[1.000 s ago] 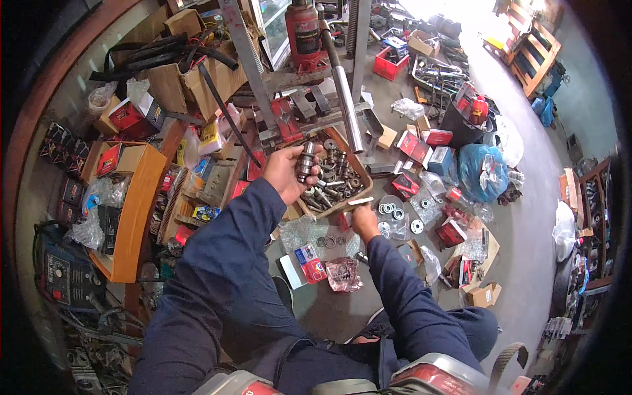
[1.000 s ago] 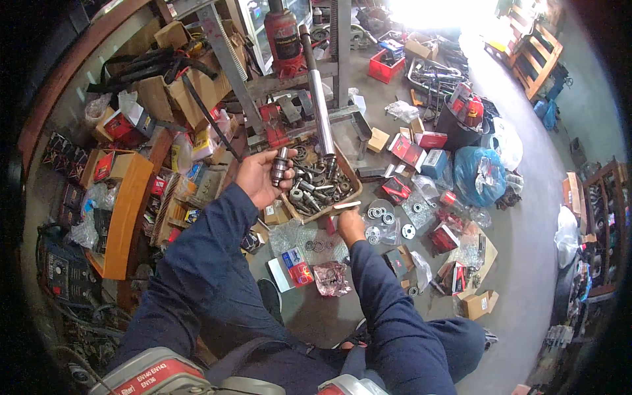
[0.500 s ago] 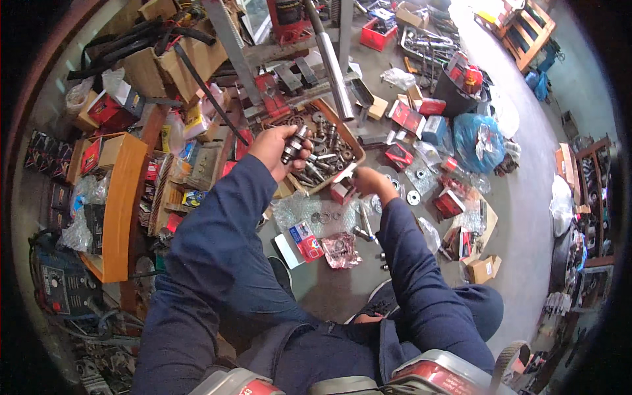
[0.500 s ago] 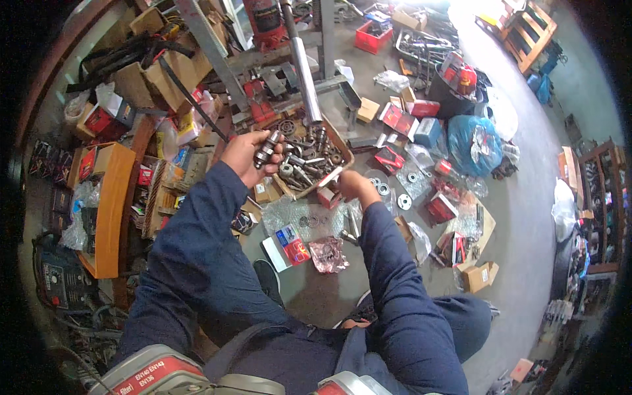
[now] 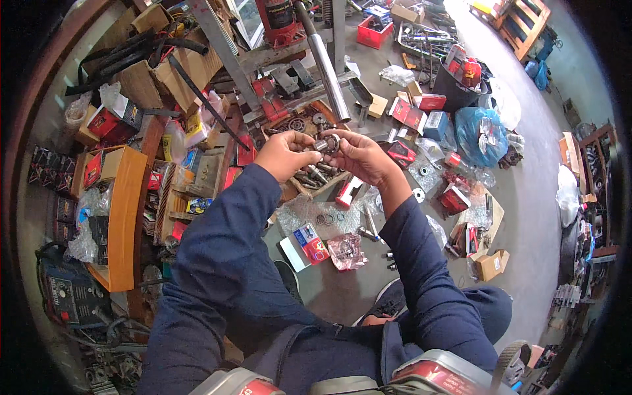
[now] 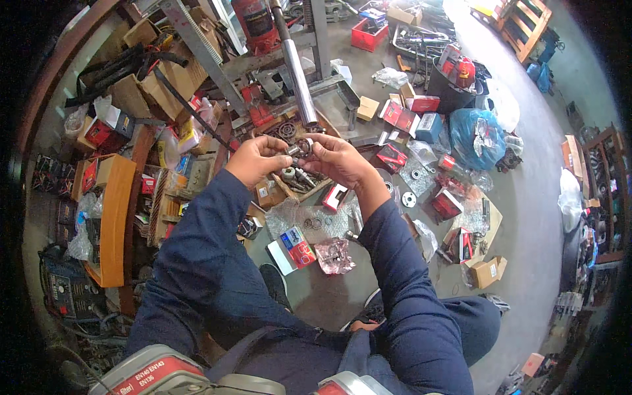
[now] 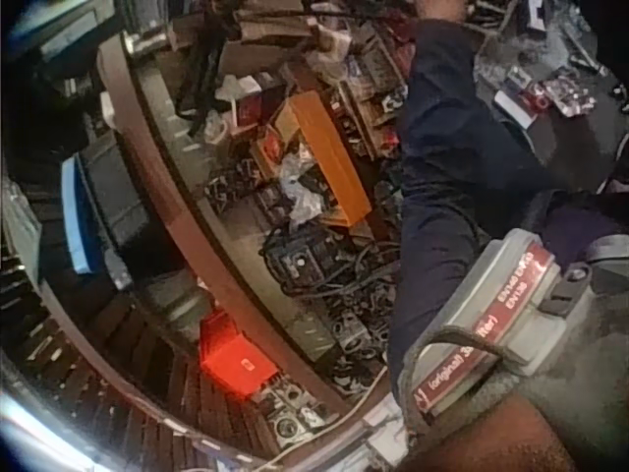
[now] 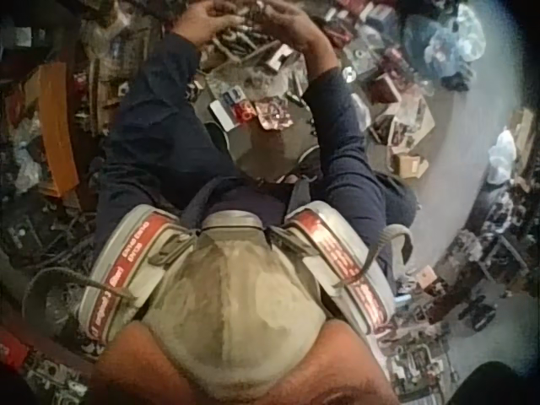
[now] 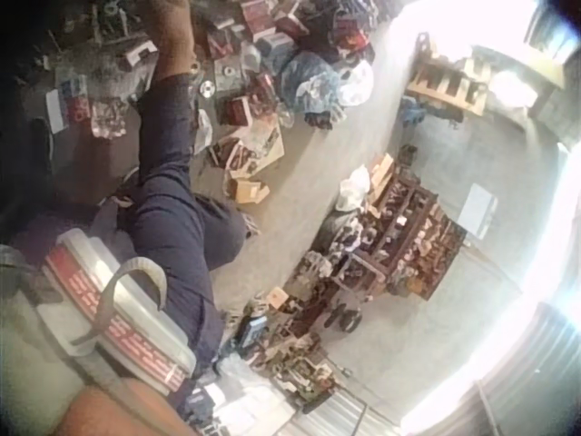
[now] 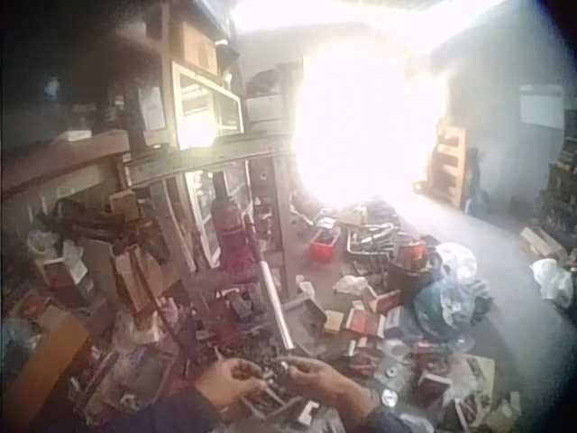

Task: The person handles a camshaft and a metal housing, picking them up from a cluttered floor, placing them into a press machine, and using a metal rod to apply pressure to the assembly before removing it.

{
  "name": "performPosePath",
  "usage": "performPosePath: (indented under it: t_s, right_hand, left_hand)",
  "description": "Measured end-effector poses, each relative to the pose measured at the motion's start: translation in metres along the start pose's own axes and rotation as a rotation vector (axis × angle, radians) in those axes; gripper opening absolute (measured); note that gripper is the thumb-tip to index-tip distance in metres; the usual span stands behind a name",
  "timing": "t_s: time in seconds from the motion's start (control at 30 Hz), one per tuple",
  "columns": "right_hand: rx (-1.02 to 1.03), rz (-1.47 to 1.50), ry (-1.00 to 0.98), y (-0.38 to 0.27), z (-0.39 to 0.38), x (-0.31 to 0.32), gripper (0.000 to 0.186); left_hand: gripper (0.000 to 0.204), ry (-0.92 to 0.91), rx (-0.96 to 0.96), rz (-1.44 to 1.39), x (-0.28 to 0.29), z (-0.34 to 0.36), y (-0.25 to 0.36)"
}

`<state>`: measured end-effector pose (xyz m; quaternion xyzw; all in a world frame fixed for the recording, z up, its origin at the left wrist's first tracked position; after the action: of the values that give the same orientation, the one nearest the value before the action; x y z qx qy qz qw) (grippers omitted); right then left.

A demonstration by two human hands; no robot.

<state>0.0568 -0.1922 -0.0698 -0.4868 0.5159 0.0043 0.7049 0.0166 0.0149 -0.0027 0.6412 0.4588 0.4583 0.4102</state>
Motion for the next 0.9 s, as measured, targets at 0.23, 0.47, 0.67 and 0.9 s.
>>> performPosePath:
  t_s: [0.23, 0.47, 0.67, 0.9]
  right_hand:
    - [0.129, -0.209, 0.039, -0.007, 0.005, -0.02, 0.049]
    - [0.216, -0.49, 0.139, -0.019, 0.004, -0.036, 0.053]
    - [0.273, -0.573, 0.14, -0.029, -0.001, -0.056, 0.048]
    - [0.453, -0.576, 0.183, -0.005, 0.018, -0.06, 0.04]
  left_hand:
    - [0.031, 0.103, -0.165, 0.065, 0.003, 0.0, 0.004]
    - [0.032, 0.119, -0.237, 0.129, 0.004, -0.005, 0.015]
    - [0.033, -0.004, -0.271, -0.017, 0.016, 0.0, 0.008]
    - [0.031, -0.205, -0.241, -0.416, 0.026, 0.017, -0.023]
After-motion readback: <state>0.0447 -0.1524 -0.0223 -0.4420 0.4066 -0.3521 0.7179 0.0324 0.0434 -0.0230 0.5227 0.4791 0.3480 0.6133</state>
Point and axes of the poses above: each hand's wrist, its own z-axis towards the middle knuckle, its own x-axis out of the back of the hand, y = z × x, the point moved 1 cm from there along z, towards the middle knuckle, and after that the axes turned 2 degrees about y, right-handed, at the moved point
